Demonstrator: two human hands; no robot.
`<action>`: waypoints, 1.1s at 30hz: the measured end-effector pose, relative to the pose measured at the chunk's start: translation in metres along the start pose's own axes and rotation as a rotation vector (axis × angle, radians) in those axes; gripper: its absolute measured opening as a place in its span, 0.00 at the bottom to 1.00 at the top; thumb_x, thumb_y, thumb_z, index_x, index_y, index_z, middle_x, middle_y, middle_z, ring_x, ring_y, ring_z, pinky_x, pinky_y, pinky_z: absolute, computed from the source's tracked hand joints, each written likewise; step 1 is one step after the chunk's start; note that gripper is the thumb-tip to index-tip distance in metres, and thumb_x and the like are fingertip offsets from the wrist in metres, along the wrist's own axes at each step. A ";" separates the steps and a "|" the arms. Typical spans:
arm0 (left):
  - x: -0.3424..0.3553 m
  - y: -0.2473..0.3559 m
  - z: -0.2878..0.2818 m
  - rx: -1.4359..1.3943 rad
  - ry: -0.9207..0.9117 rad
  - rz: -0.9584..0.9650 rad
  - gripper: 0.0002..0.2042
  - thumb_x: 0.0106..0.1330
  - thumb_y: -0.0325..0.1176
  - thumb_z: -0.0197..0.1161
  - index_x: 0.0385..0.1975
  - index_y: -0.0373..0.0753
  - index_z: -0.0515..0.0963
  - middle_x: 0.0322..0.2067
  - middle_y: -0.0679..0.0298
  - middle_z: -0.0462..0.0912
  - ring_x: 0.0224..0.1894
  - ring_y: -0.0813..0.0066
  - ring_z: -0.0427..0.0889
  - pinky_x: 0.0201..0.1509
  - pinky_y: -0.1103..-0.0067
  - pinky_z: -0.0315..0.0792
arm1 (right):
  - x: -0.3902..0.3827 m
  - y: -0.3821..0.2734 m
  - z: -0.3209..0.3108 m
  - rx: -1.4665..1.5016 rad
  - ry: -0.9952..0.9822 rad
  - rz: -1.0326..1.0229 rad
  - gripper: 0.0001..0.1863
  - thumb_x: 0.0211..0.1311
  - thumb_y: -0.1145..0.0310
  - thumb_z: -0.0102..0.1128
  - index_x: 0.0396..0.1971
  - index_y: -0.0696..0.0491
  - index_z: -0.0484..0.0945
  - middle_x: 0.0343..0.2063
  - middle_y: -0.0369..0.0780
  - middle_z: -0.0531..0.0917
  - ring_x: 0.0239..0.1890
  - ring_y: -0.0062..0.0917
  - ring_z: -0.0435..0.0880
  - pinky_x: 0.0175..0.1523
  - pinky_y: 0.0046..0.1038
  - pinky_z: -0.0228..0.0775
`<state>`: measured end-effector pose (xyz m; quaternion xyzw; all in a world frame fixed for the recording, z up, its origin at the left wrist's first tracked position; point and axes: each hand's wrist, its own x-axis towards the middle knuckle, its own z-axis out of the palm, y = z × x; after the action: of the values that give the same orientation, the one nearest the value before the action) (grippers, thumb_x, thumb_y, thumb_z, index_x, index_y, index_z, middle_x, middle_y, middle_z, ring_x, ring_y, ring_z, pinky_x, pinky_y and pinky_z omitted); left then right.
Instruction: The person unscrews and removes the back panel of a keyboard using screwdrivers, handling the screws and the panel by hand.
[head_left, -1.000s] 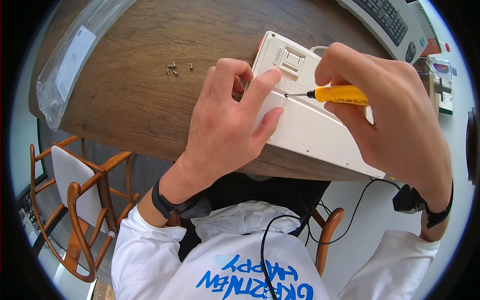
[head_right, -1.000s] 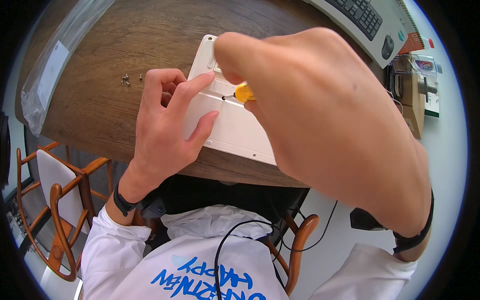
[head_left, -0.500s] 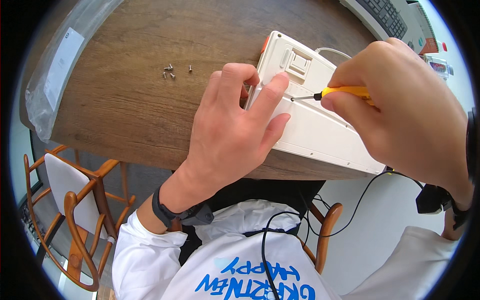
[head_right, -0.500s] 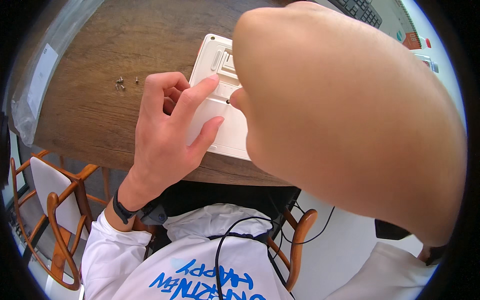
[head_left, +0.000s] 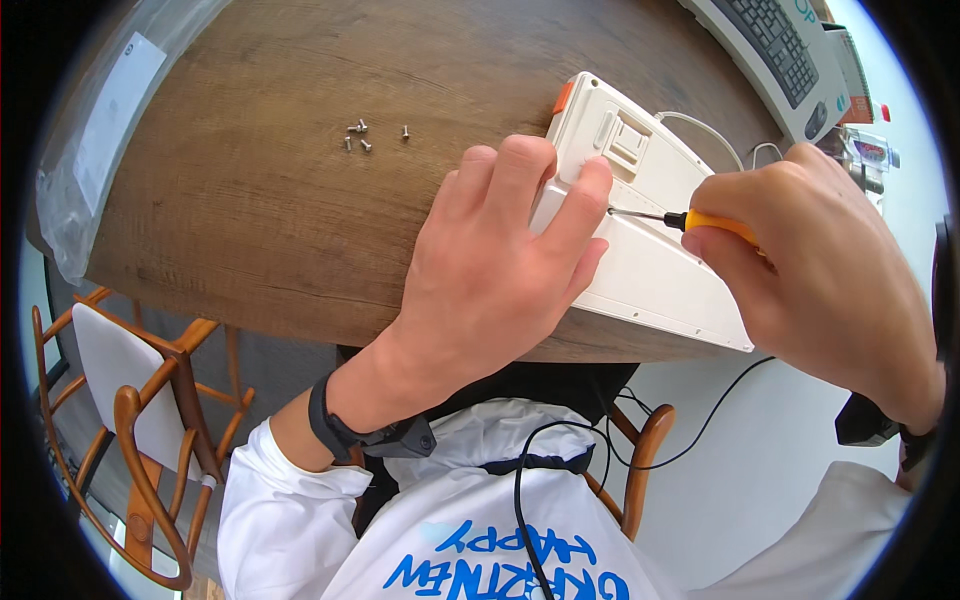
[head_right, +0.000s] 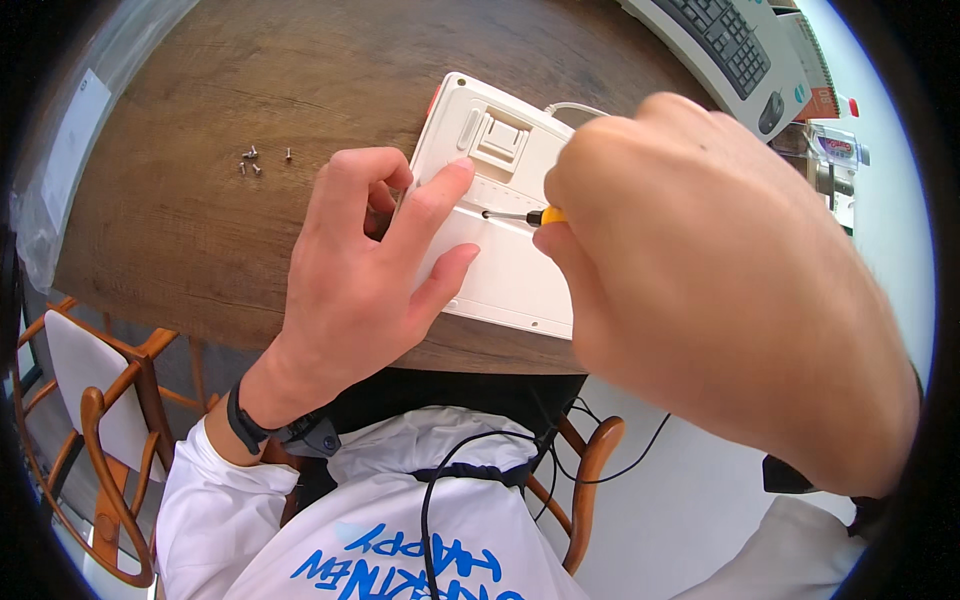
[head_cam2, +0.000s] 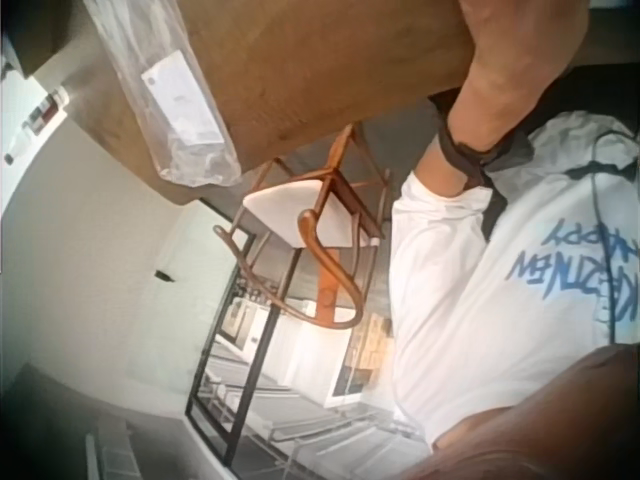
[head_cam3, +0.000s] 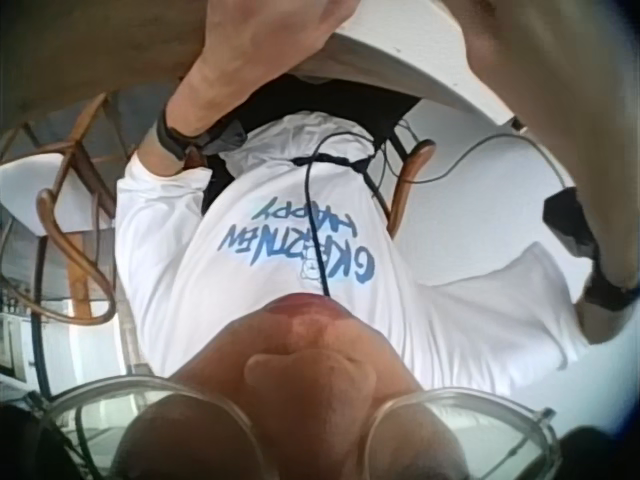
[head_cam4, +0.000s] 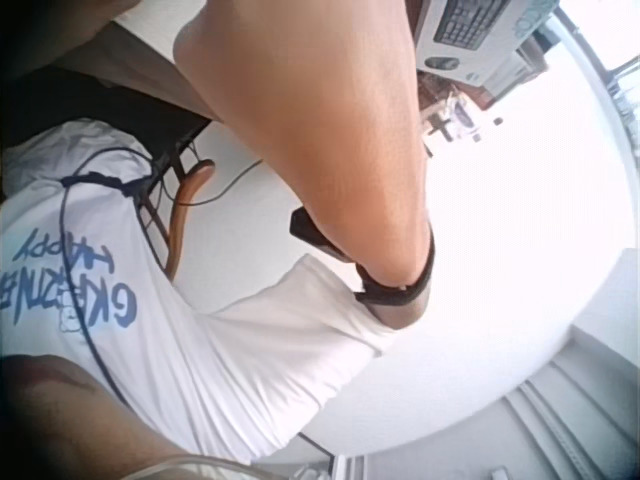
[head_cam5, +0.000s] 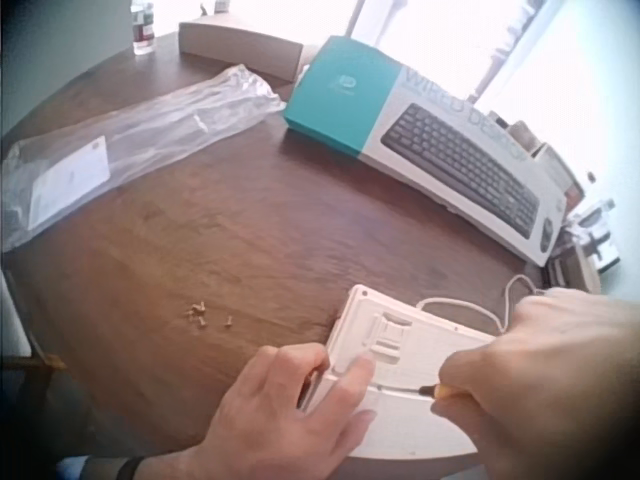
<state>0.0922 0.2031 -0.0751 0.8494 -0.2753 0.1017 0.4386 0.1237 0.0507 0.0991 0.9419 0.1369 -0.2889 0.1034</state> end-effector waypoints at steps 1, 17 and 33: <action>0.000 0.000 0.001 0.002 0.009 0.006 0.26 0.53 0.27 0.75 0.56 0.42 0.79 0.43 0.60 0.67 0.33 0.69 0.69 0.34 0.76 0.71 | -0.002 0.002 0.004 0.041 0.027 0.015 0.05 0.60 0.74 0.65 0.32 0.61 0.85 0.22 0.45 0.82 0.33 0.36 0.75 0.49 0.36 0.65; -0.002 0.003 0.004 0.032 0.015 0.019 0.28 0.52 0.27 0.75 0.57 0.42 0.77 0.43 0.59 0.67 0.35 0.66 0.70 0.37 0.73 0.71 | -0.003 -0.011 0.012 -0.090 0.147 -0.226 0.09 0.55 0.77 0.69 0.21 0.58 0.76 0.12 0.43 0.74 0.12 0.38 0.72 0.22 0.37 0.60; -0.001 0.004 0.004 0.035 0.020 0.056 0.29 0.51 0.24 0.75 0.56 0.39 0.77 0.44 0.59 0.68 0.35 0.66 0.71 0.37 0.73 0.73 | -0.006 0.002 0.022 -0.545 0.377 -0.534 0.12 0.42 0.75 0.67 0.29 0.61 0.78 0.16 0.35 0.72 0.16 0.21 0.76 0.19 0.26 0.64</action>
<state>0.0892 0.1985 -0.0754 0.8479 -0.2927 0.1273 0.4233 0.1079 0.0411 0.0851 0.8480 0.4638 -0.0813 0.2433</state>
